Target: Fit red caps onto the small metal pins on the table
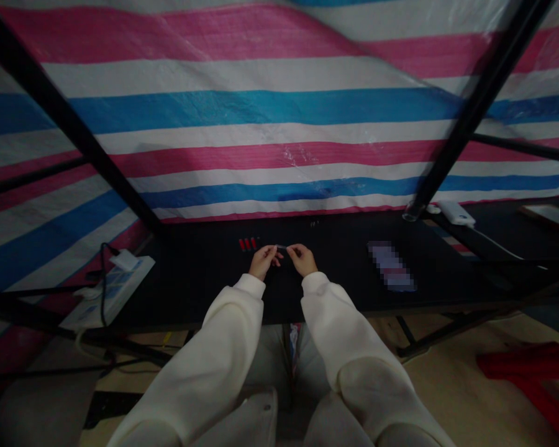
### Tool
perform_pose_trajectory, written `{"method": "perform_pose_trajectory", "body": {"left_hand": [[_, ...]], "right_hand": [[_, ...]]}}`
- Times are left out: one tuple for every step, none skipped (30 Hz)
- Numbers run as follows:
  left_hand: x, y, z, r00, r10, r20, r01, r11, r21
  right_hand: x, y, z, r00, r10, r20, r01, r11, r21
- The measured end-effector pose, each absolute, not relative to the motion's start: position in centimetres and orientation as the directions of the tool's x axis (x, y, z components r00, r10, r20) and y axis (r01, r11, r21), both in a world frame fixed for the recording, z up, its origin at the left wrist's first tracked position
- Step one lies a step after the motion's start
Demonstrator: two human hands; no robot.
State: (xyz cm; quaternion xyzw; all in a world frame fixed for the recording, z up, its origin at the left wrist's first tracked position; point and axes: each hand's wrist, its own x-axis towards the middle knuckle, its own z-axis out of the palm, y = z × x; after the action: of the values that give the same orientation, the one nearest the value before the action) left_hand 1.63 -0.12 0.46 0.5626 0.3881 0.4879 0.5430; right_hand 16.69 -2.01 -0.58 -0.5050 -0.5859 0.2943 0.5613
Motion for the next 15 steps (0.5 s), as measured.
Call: {"method": "perform_pose_trajectory", "body": {"left_hand": [[1.63, -0.16, 0.51, 0.211, 0.968, 0.137, -0.106, -0.117, 0.987], [1.62, -0.17, 0.54, 0.198, 0.969, 0.148, -0.118, -0.126, 0.985], [1.61, -0.17, 0.56, 0.184, 0.971, 0.155, -0.124, -0.134, 0.983], [1.61, -0.15, 0.57, 0.177, 0.971, 0.159, -0.123, -0.139, 0.983], [1.61, -0.12, 0.56, 0.174, 0.972, 0.161, -0.115, -0.142, 0.983], [1.63, -0.09, 0.55, 0.173, 0.972, 0.16, -0.103, -0.144, 0.984], [1.65, -0.07, 0.54, 0.174, 0.972, 0.159, -0.091, -0.145, 0.985], [1.69, -0.06, 0.53, 0.176, 0.972, 0.158, -0.082, -0.145, 0.986], [1.73, -0.05, 0.52, 0.179, 0.972, 0.156, -0.079, -0.143, 0.986], [1.78, -0.06, 0.52, 0.177, 0.972, 0.154, -0.083, -0.141, 0.987], [1.82, -0.08, 0.51, 0.174, 0.973, 0.15, -0.09, -0.136, 0.987], [1.86, -0.09, 0.49, 0.17, 0.975, 0.143, -0.098, -0.128, 0.987], [1.89, -0.1, 0.45, 0.165, 0.977, 0.136, -0.105, -0.119, 0.987], [1.9, -0.09, 0.4, 0.16, 0.979, 0.129, -0.112, -0.112, 0.987], [1.9, -0.06, 0.33, 0.157, 0.98, 0.125, -0.117, -0.107, 0.987]], "right_hand": [[16.61, -2.05, -0.66, 0.112, 0.921, 0.372, 0.27, 0.332, -0.904], [16.54, -2.1, -0.74, 0.095, 0.92, 0.381, 0.276, 0.343, -0.898], [16.48, -2.13, -0.81, 0.085, 0.919, 0.385, 0.282, 0.349, -0.894], [16.42, -2.15, -0.85, 0.081, 0.919, 0.386, 0.29, 0.349, -0.891], [16.38, -2.16, -0.89, 0.082, 0.919, 0.387, 0.299, 0.348, -0.889], [16.36, -2.16, -0.91, 0.087, 0.917, 0.389, 0.306, 0.347, -0.886], [16.33, -2.16, -0.91, 0.09, 0.915, 0.394, 0.313, 0.349, -0.883], [16.32, -2.17, -0.91, 0.087, 0.912, 0.4, 0.319, 0.355, -0.879], [16.3, -2.18, -0.91, 0.079, 0.91, 0.406, 0.324, 0.362, -0.874], [16.27, -2.21, -0.9, 0.066, 0.909, 0.412, 0.33, 0.37, -0.869], [16.25, -2.24, -0.9, 0.052, 0.908, 0.415, 0.335, 0.376, -0.864], [16.22, -2.27, -0.91, 0.037, 0.909, 0.416, 0.34, 0.38, -0.86], [16.18, -2.29, -0.93, 0.025, 0.91, 0.414, 0.344, 0.381, -0.858], [16.14, -2.3, -0.98, 0.013, 0.912, 0.41, 0.346, 0.38, -0.858], [16.09, -2.29, -1.04, 0.001, 0.915, 0.403, 0.346, 0.378, -0.859]]}}
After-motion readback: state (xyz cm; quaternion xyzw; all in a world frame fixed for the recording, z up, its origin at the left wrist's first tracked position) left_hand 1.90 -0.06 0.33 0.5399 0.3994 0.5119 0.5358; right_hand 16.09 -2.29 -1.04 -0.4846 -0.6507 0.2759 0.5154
